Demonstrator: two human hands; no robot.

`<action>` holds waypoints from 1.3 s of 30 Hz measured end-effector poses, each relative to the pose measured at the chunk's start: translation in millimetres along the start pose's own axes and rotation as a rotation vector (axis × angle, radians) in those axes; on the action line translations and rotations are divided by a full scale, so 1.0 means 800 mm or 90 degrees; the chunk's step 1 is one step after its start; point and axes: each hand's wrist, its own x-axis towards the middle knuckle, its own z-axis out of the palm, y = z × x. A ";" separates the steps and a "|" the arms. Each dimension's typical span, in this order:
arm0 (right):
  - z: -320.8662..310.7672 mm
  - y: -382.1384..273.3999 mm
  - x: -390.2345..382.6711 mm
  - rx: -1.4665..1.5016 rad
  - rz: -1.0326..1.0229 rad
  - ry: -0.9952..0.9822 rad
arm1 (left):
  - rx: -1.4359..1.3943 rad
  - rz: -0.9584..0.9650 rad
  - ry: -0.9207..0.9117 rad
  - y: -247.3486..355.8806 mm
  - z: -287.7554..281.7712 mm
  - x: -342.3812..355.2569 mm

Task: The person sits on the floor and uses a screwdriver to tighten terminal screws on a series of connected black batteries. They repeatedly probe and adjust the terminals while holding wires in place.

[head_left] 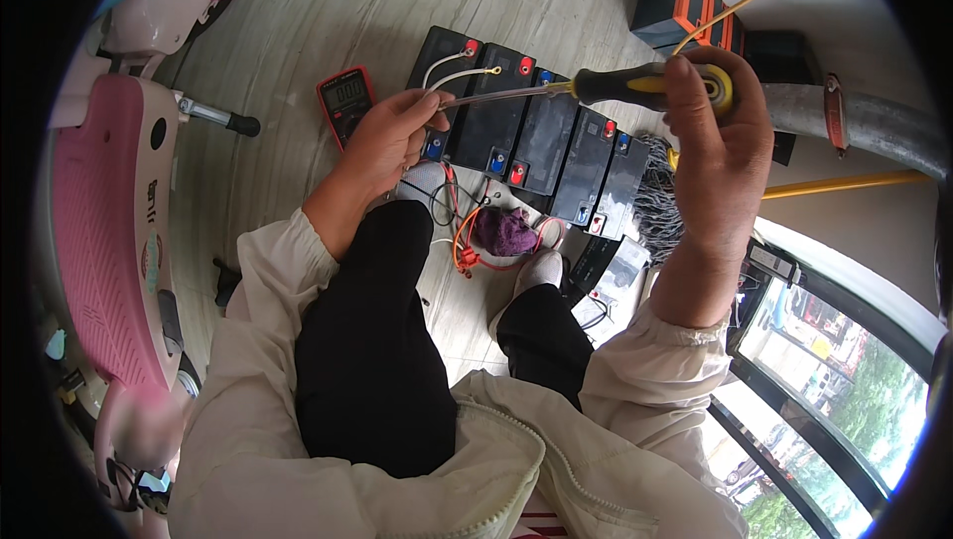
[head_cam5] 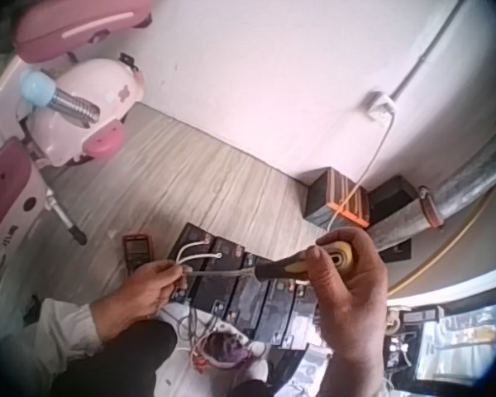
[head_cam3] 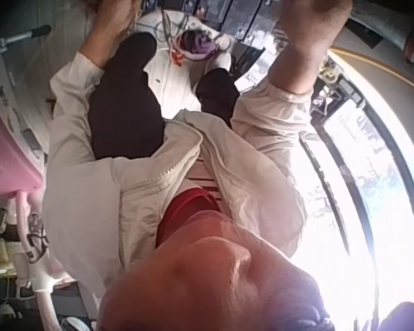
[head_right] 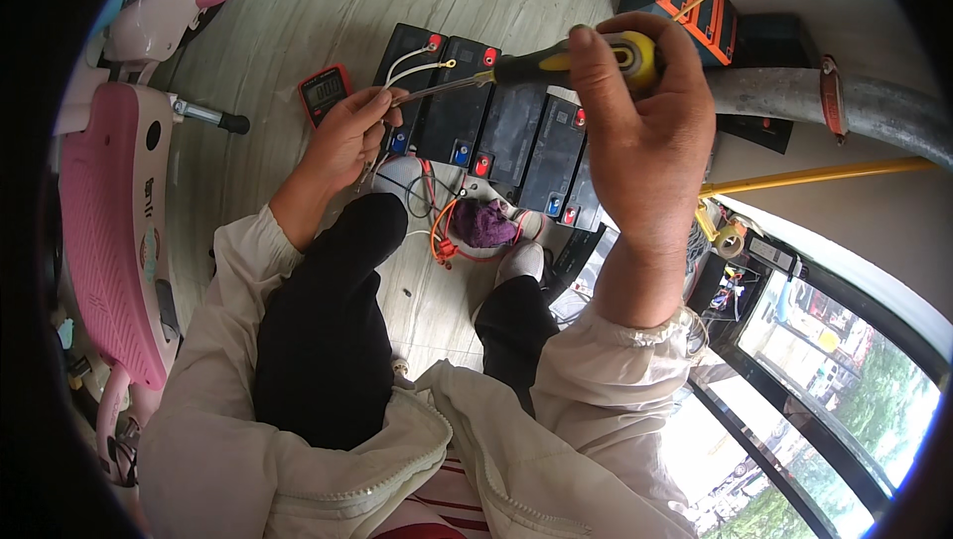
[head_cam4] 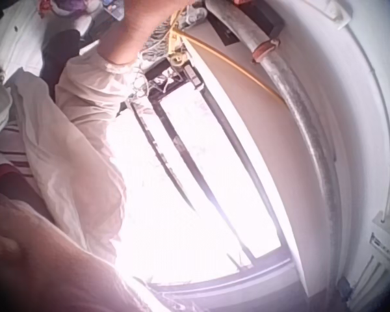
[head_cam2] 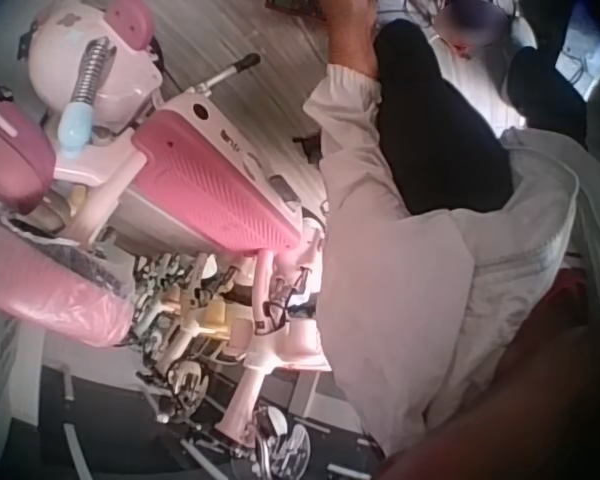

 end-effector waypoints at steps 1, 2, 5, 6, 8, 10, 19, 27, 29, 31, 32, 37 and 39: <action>-0.002 0.003 0.001 0.004 -0.007 0.014 | 0.003 0.001 -0.002 0.003 0.005 0.001; -0.004 0.006 0.001 0.007 -0.014 0.028 | 0.009 0.006 0.004 0.005 0.009 0.001; -0.010 0.006 0.002 -0.030 -0.006 0.062 | 0.019 0.022 0.037 0.006 0.014 0.001; -0.012 0.007 0.003 -0.043 -0.010 0.074 | 0.019 0.032 0.061 0.006 0.011 -0.001; -0.017 0.011 0.005 -0.079 -0.019 0.074 | 0.022 0.059 0.100 0.004 0.000 -0.004; -0.020 0.018 0.005 -0.103 -0.022 0.081 | 0.025 0.092 0.130 0.005 -0.016 -0.007; -0.026 0.033 0.008 -0.117 -0.029 0.092 | 0.362 0.238 0.477 -0.073 -0.170 -0.071; -0.030 0.031 0.008 -0.157 -0.024 0.102 | 1.038 0.127 0.338 -0.141 -0.214 -0.156; -0.031 0.031 0.008 -0.152 -0.028 0.099 | 1.043 0.069 0.356 -0.153 -0.212 -0.168; -0.027 0.032 0.009 -0.131 -0.032 0.094 | 1.034 -0.024 0.333 -0.171 -0.229 -0.186; -0.024 0.032 0.010 -0.124 -0.034 0.099 | 1.028 -0.070 0.323 -0.178 -0.240 -0.194; -0.021 0.036 0.011 -0.150 -0.066 0.131 | 0.996 -0.207 0.267 -0.185 -0.222 -0.181; -0.017 0.040 0.012 -0.180 -0.066 0.143 | 1.008 -0.221 0.268 -0.184 -0.226 -0.177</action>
